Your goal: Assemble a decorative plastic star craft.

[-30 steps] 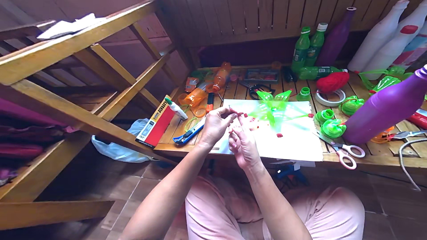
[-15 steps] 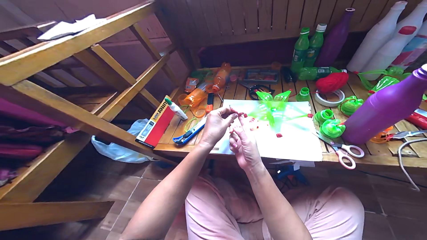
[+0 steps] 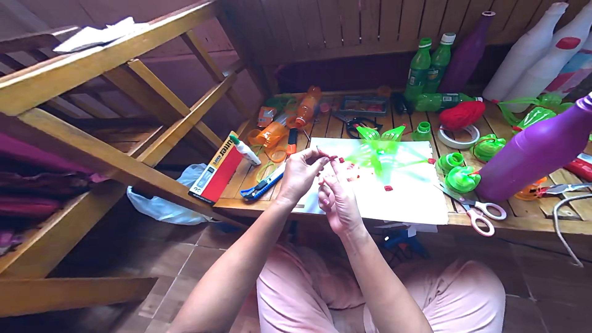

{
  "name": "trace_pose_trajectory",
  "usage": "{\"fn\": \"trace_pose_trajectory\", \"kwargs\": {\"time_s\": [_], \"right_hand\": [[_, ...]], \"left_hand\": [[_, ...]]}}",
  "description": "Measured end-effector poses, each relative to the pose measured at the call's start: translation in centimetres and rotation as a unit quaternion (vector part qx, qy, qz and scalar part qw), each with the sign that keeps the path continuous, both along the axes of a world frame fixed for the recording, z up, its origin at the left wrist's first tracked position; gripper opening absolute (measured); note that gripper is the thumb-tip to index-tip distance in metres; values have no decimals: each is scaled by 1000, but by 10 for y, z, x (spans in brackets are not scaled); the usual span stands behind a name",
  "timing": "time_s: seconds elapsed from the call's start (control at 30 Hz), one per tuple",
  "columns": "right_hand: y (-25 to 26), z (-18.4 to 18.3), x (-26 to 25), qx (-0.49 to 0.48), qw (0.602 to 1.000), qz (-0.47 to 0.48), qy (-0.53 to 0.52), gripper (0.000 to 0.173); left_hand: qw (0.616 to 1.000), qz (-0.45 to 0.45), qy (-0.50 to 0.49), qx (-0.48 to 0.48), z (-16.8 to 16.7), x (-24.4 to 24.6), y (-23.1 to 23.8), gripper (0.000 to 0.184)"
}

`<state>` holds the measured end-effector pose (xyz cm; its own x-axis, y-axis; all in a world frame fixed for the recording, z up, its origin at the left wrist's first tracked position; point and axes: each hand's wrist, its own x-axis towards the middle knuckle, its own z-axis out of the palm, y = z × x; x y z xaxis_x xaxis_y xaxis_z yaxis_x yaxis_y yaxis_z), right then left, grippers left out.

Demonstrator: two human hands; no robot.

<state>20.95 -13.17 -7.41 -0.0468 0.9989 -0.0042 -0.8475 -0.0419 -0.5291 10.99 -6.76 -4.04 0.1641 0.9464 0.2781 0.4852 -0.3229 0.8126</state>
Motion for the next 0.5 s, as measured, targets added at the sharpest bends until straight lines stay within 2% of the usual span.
{"fn": "trace_pose_trajectory", "kwargs": {"time_s": [0.2,0.3,0.37,0.43,0.5], "right_hand": [[-1,0,-1,0,1000,0,-1,54],[-11,1,4,-2,998,14,-63,55],[-23,3,13,21,987,23,-158,53],[-31,13,32,75,960,-8,-269,42],[-28,32,59,150,893,-96,-413,34]], "left_hand": [[1000,-5,-11,-3,0,0,1,8],[989,2,-123,-78,1,2,-1,7],[960,15,-230,-159,2,3,-2,8],[910,8,-343,-230,1,2,-1,9],[855,-7,-440,-274,-2,2,-1,11]]}}
